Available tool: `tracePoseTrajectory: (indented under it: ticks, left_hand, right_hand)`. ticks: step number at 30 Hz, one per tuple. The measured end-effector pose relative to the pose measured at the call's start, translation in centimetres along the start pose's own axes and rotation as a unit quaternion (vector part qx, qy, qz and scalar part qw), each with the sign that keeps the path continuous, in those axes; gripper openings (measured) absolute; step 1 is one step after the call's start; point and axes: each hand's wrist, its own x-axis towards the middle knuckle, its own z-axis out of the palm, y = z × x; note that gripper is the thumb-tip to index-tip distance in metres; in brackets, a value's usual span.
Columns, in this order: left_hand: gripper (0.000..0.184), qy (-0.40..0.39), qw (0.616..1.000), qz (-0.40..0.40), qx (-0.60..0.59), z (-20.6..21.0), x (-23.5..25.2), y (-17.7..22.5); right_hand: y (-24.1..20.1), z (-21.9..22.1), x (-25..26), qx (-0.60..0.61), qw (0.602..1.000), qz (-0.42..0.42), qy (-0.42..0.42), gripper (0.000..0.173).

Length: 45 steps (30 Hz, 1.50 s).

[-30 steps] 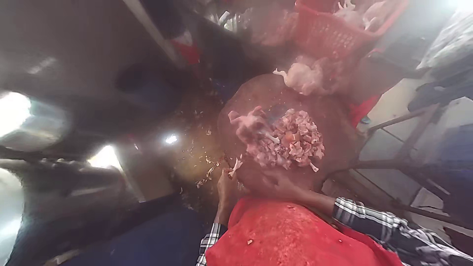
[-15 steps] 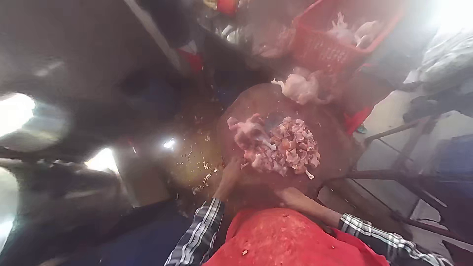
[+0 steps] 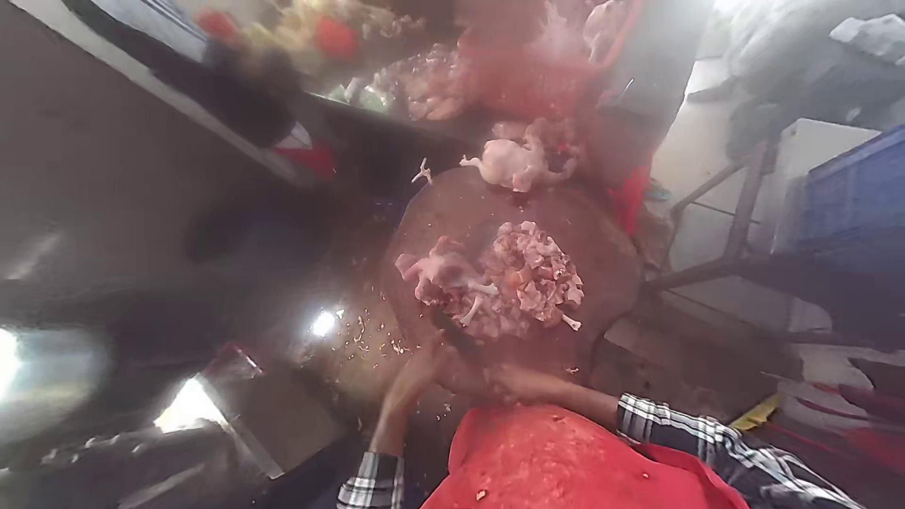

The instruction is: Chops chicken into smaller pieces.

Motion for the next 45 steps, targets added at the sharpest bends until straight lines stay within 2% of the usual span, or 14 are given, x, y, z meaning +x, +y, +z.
tracePoseTrajectory:
  ticks: [4, 9, 12, 14, 17, 22, 25, 29, 31, 33, 35, 39, 41, 45]
  left_hand:
    - [0.100, -0.035, 0.988, 0.124, -0.081, 10.1, 3.0, 0.1]
    - [0.095, -0.073, 0.967, 0.232, -0.073, 13.2, 9.5, 5.9]
    - [0.066, -0.068, 0.967, 0.210, -0.128, 10.6, 12.1, 9.0]
    - [0.043, 0.093, 0.956, 0.176, -0.215, 7.2, 11.6, 10.1]
    - [0.040, 0.329, 0.886, 0.140, -0.294, 2.4, 11.2, 7.2]
    - [0.043, 0.284, 0.956, 0.031, -0.065, -1.6, 13.2, 5.0]
    - [0.048, 0.277, 0.960, -0.030, -0.008, -1.9, 14.3, 5.1]
    - [0.034, 0.229, 0.929, -0.032, -0.290, 0.8, 15.2, 2.5]
    - [0.017, 0.175, 0.873, -0.061, -0.450, 1.3, 14.7, 2.7]
    - [0.022, 0.126, 0.826, -0.070, -0.544, 1.2, 13.8, 3.5]
    - [0.024, 0.173, 0.806, -0.030, -0.565, 1.3, 12.6, 4.4]
    - [0.039, 0.404, 0.892, -0.011, -0.200, 2.1, 6.6, 6.1]
    - [0.053, 0.430, 0.901, -0.065, 0.011, 2.6, 2.7, 5.9]
    - [0.059, 0.393, 0.902, -0.127, 0.127, 4.5, -0.6, 1.0]
  right_hand:
    - [0.3, -3.8, -1.9, -0.093, 0.987, -0.007, 0.131, 0.062]
    - [0.8, -11.1, -5.2, -0.065, 0.976, 0.012, 0.208, 0.055]
    - [-0.5, -13.2, -6.5, 0.008, 0.978, -0.022, 0.205, 0.048]
    - [-1.4, -13.1, -8.3, -0.032, 0.976, -0.017, 0.217, 0.048]
    - [1.0, -13.6, -12.0, -0.189, 0.966, -0.010, 0.177, 0.050]
    - [5.8, -19.7, -15.1, -0.412, 0.909, -0.062, 0.024, 0.039]
    - [5.0, -23.4, -14.5, -0.480, 0.873, -0.077, 0.047, 0.041]
    - [1.1, -27.0, -13.0, -0.514, 0.846, -0.055, 0.132, 0.048]
    - [0.3, -25.2, -12.3, -0.525, 0.834, -0.053, 0.161, 0.047]
    - [0.2, -22.2, -11.8, -0.510, 0.843, -0.050, 0.164, 0.051]
    - [0.9, -20.1, -10.6, -0.462, 0.878, -0.041, 0.115, 0.051]
    - [4.0, -18.0, -8.7, -0.358, 0.931, -0.026, 0.070, 0.048]
    - [5.2, -17.3, -8.5, -0.313, 0.944, -0.027, 0.100, 0.046]
    - [6.6, -16.0, -7.6, -0.254, 0.954, -0.040, 0.152, 0.047]
